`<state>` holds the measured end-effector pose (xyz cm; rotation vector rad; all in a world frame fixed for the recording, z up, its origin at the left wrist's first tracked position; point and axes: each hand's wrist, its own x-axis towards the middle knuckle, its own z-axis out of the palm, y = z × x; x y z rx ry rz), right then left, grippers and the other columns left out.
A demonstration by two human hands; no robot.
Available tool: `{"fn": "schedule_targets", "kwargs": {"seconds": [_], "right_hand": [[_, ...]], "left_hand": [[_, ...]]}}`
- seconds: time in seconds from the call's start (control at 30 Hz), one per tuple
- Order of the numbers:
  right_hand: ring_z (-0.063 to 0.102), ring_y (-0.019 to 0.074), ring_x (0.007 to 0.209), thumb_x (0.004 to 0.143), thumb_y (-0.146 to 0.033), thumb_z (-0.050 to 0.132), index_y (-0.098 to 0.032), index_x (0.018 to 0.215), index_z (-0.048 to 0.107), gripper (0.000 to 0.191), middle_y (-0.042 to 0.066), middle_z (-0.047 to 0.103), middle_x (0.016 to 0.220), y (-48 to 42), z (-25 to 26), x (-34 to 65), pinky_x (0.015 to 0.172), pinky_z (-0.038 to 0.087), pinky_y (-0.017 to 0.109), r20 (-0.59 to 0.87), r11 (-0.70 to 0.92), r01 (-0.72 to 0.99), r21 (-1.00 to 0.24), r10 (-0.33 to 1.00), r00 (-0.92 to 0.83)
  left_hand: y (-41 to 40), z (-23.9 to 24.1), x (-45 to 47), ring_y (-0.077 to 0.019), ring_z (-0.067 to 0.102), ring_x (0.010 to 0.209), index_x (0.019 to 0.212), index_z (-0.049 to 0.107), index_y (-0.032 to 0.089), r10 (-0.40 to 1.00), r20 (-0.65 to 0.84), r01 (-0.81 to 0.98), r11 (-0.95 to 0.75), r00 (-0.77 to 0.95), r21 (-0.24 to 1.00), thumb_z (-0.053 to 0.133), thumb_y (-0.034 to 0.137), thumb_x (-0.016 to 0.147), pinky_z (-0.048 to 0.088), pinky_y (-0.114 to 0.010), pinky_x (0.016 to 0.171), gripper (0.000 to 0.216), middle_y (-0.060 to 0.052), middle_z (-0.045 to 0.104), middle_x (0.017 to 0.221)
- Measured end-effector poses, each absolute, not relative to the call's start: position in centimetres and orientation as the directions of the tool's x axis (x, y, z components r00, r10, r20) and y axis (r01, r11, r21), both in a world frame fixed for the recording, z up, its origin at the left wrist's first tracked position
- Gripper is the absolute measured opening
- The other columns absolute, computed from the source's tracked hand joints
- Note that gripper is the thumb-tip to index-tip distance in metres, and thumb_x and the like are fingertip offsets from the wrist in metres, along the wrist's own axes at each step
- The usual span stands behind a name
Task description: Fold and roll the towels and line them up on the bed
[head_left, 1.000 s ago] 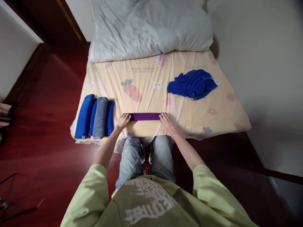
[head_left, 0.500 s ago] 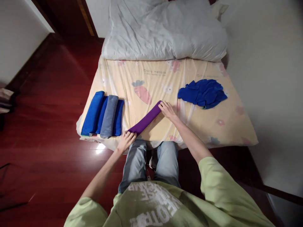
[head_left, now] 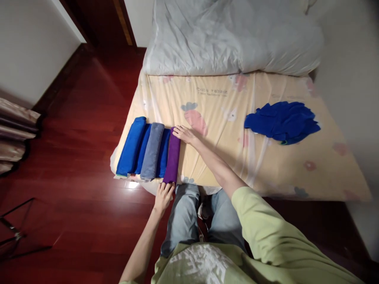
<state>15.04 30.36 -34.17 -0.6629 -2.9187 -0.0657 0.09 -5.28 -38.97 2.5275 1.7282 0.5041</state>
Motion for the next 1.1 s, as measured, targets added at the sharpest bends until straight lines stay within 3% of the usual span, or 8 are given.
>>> {"fn": "schedule_targets", "kwargs": {"seconds": [0.27, 0.57, 0.77, 0.87, 0.93, 1.0, 1.03, 1.1], "right_hand": [[0.054, 0.0261, 0.121, 0.102, -0.006, 0.039, -0.016, 0.117, 0.064, 0.031, 0.015, 0.065, 0.126, 31.7, -35.5, 13.1, 0.101, 0.043, 0.042, 0.185, 0.880, 0.473, -0.045, 0.473, -0.862], [0.054, 0.0264, 0.128, 0.102, -0.006, 0.039, -0.016, 0.120, 0.064, 0.033, 0.016, 0.064, 0.131, 31.5, -37.0, 12.1, 0.109, 0.043, 0.046, 0.142, 0.826, 0.545, -0.146, 0.563, -0.814], [0.044, 0.0252, 0.144, 0.092, 0.000, 0.042, -0.017, 0.138, 0.058, 0.052, 0.014, 0.053, 0.152, 27.4, -35.7, 15.4, 0.121, 0.037, 0.052, 0.243, 0.754, 0.581, -0.307, 0.652, -0.718], [0.043, 0.0259, 0.146, 0.093, -0.007, 0.042, -0.020, 0.144, 0.056, 0.054, 0.011, 0.051, 0.155, 21.1, -35.6, 20.3, 0.122, 0.038, 0.052, 0.286, 0.643, 0.632, -0.432, 0.762, -0.580], [0.052, 0.0263, 0.137, 0.098, -0.015, 0.038, -0.023, 0.136, 0.063, 0.047, 0.010, 0.061, 0.143, 15.4, -36.2, 24.7, 0.120, 0.042, 0.050, 0.285, 0.520, 0.669, -0.531, 0.853, -0.437], [0.062, 0.0278, 0.120, 0.100, -0.021, 0.034, -0.029, 0.118, 0.073, 0.043, 0.010, 0.072, 0.118, 8.8, -37.1, 29.5, 0.109, 0.051, 0.049, 0.263, 0.413, 0.679, -0.608, 0.911, -0.318], [0.066, 0.0289, 0.104, 0.100, -0.023, 0.035, -0.028, 0.105, 0.076, 0.042, 0.010, 0.073, 0.099, 5.4, -37.7, 31.8, 0.096, 0.056, 0.049, 0.256, 0.389, 0.689, -0.611, 0.921, -0.294], [0.063, 0.0254, 0.073, 0.098, -0.020, 0.034, -0.024, 0.073, 0.070, 0.043, 0.005, 0.060, 0.066, -0.9, -38.6, 35.8, 0.073, 0.056, 0.044, 0.270, 0.338, 0.694, -0.636, 0.940, -0.210]], "left_hand": [[-3.8, -39.2, 0.5, -0.0283, 0.062, 0.096, 0.142, 0.062, 0.025, 0.926, 0.235, 0.906, -0.349, 0.294, 0.241, 0.043, 0.013, 0.096, 0.051, -0.046, 0.087, 0.051, -0.016, 0.070, 0.107], [-3.1, -40.2, 1.2, -0.0298, 0.061, 0.095, 0.136, 0.065, 0.019, 0.952, 0.195, 0.930, -0.278, 0.234, 0.241, 0.044, 0.013, 0.095, 0.051, -0.046, 0.081, 0.046, -0.018, 0.069, 0.106], [-6.1, -37.3, 3.1, -0.0327, 0.061, 0.115, 0.142, 0.059, 0.024, 0.962, 0.222, 0.927, -0.222, 0.158, 0.301, 0.048, 0.012, 0.095, 0.052, -0.051, 0.095, 0.051, -0.019, 0.064, 0.131], [-11.2, -36.3, 4.8, -0.0297, 0.064, 0.111, 0.136, 0.063, 0.026, 0.949, 0.172, 0.883, -0.309, 0.263, 0.353, 0.050, 0.012, 0.095, 0.054, -0.048, 0.092, 0.045, -0.016, 0.067, 0.125], [-14.8, -36.0, 6.2, -0.0277, 0.064, 0.109, 0.129, 0.067, 0.025, 0.925, 0.122, 0.835, -0.377, 0.359, 0.401, 0.052, 0.013, 0.095, 0.056, -0.046, 0.092, 0.038, -0.014, 0.069, 0.121], [-17.6, -36.1, 7.4, -0.0287, 0.060, 0.121, 0.125, 0.068, 0.023, 0.923, 0.110, 0.819, -0.380, 0.370, 0.430, 0.054, 0.014, 0.095, 0.054, -0.047, 0.099, 0.034, -0.014, 0.066, 0.129], [-18.5, -36.2, 7.9, -0.0295, 0.057, 0.127, 0.124, 0.069, 0.022, 0.930, 0.115, 0.823, -0.364, 0.350, 0.435, 0.054, 0.014, 0.095, 0.053, -0.048, 0.102, 0.034, -0.014, 0.064, 0.134], [-19.2, -36.4, 8.8, -0.0301, 0.051, 0.134, 0.122, 0.068, 0.020, 0.945, 0.127, 0.840, -0.325, 0.300, 0.435, 0.052, 0.012, 0.095, 0.051, -0.049, 0.106, 0.033, -0.013, 0.061, 0.139]]}}
